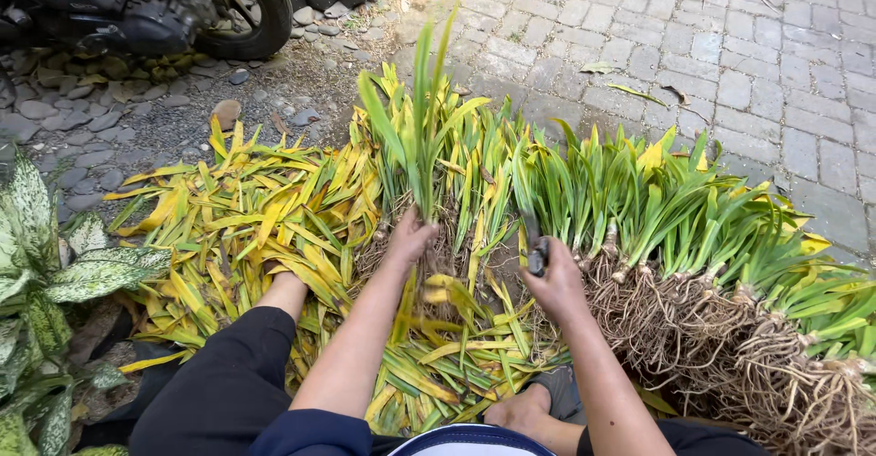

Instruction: The person trims yellowing leaves and excess roots from plant clumps using shears while sitting on the ground, then places the trimmed plants into a separate pile.

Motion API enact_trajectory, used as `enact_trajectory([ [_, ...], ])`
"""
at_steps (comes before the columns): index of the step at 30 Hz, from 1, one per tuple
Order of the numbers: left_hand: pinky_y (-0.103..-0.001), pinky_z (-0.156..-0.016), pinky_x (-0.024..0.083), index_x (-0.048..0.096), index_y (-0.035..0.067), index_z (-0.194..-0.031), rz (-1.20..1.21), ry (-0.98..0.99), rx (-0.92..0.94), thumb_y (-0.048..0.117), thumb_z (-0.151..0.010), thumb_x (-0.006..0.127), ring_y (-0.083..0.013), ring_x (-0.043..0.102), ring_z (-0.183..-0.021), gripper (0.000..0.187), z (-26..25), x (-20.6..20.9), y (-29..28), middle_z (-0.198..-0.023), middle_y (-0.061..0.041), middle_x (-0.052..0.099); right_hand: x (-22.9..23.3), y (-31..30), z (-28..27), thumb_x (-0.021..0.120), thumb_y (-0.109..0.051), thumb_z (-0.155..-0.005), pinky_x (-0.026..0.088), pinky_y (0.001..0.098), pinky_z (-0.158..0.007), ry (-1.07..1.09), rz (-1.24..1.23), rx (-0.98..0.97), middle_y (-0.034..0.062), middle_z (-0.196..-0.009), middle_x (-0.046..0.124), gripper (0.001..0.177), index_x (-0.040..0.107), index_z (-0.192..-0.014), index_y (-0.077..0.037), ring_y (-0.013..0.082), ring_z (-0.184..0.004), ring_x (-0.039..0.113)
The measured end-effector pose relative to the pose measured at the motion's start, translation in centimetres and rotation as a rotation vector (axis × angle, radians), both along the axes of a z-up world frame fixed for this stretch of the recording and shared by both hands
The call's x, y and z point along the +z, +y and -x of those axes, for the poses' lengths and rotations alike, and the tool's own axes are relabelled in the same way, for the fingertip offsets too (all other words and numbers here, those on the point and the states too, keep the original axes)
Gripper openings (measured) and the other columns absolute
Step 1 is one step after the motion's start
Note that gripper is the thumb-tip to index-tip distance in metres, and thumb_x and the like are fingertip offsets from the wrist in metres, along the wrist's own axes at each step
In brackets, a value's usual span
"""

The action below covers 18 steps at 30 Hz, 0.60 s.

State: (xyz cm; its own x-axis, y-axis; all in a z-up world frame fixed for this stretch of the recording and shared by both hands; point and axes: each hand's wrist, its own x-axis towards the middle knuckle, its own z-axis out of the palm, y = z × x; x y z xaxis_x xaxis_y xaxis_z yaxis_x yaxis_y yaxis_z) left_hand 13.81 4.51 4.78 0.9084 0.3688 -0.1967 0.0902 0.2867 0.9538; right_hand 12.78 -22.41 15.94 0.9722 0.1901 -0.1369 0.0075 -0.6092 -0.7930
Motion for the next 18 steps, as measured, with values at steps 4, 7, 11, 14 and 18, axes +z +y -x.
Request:
enact_trajectory([
  [4, -0.026, -0.042, 0.05, 0.046, -0.004, -0.123, -0.126, 0.14, 0.089, -0.004, -0.08, 0.055, -0.0199, 0.061, -0.054, 0.044, 2.1, -4.2, -0.4, -0.074, -0.016, 0.063, -1.7, 0.5, 1.9, 0.073, -0.009, -0.079, 0.052, 0.0469, -0.092, 0.051, 0.059, 0.175, 0.0193, -0.108, 0.06, 0.052, 0.053, -0.126, 0.001, 0.0348, -0.103, 0.061],
  [7, -0.025, -0.055, 0.053, 0.041, -0.004, -0.135, 0.003, 0.185, 0.034, -0.003, -0.087, 0.055, -0.0245, 0.068, -0.082, 0.05, 4.0, -4.6, -0.9, -0.101, -0.022, 0.066, -1.7, 1.0, 2.6, 0.074, -0.021, -0.072, 0.047, 0.0576, -0.088, -0.077, 0.221, 0.338, 0.0277, -0.105, 0.058, 0.049, 0.053, -0.111, 0.001, 0.0483, -0.103, 0.057],
  [11, -0.025, -0.063, 0.052, 0.045, -0.002, -0.133, -0.057, 0.205, -0.058, -0.004, -0.087, 0.053, -0.025, 0.069, -0.094, 0.046, 7.2, -2.2, -1.5, -0.105, -0.018, 0.069, -4.6, 1.0, 1.5, 0.076, -0.028, -0.07, 0.048, 0.0521, -0.093, 0.047, 0.168, 0.393, 0.0241, -0.111, 0.062, 0.064, 0.052, -0.126, -0.007, 0.0429, -0.11, 0.059],
  [14, -0.034, -0.081, 0.057, 0.034, 0.0, -0.146, -0.149, 0.256, -0.109, 0.001, -0.089, 0.06, -0.0254, 0.064, -0.11, 0.062, 9.7, -1.5, -2.2, -0.121, -0.022, 0.064, -5.6, 1.0, 1.6, 0.077, -0.023, -0.069, 0.049, 0.0476, -0.091, 0.2, -0.011, 0.378, 0.0244, -0.111, 0.065, 0.069, 0.054, -0.131, -0.004, 0.0372, -0.108, 0.063],
  [18, -0.043, -0.101, 0.048, 0.032, -0.004, -0.145, -0.403, 0.279, -0.173, 0.009, -0.09, 0.059, -0.0305, 0.057, -0.122, 0.063, 13.1, 2.9, -3.7, -0.124, -0.024, 0.062, -4.6, 2.0, 3.7, 0.075, -0.008, -0.07, 0.049, 0.0325, -0.072, 0.4, -0.471, 0.333, 0.0164, -0.096, 0.065, 0.05, 0.06, -0.114, 0.007, 0.0222, -0.084, 0.057],
])
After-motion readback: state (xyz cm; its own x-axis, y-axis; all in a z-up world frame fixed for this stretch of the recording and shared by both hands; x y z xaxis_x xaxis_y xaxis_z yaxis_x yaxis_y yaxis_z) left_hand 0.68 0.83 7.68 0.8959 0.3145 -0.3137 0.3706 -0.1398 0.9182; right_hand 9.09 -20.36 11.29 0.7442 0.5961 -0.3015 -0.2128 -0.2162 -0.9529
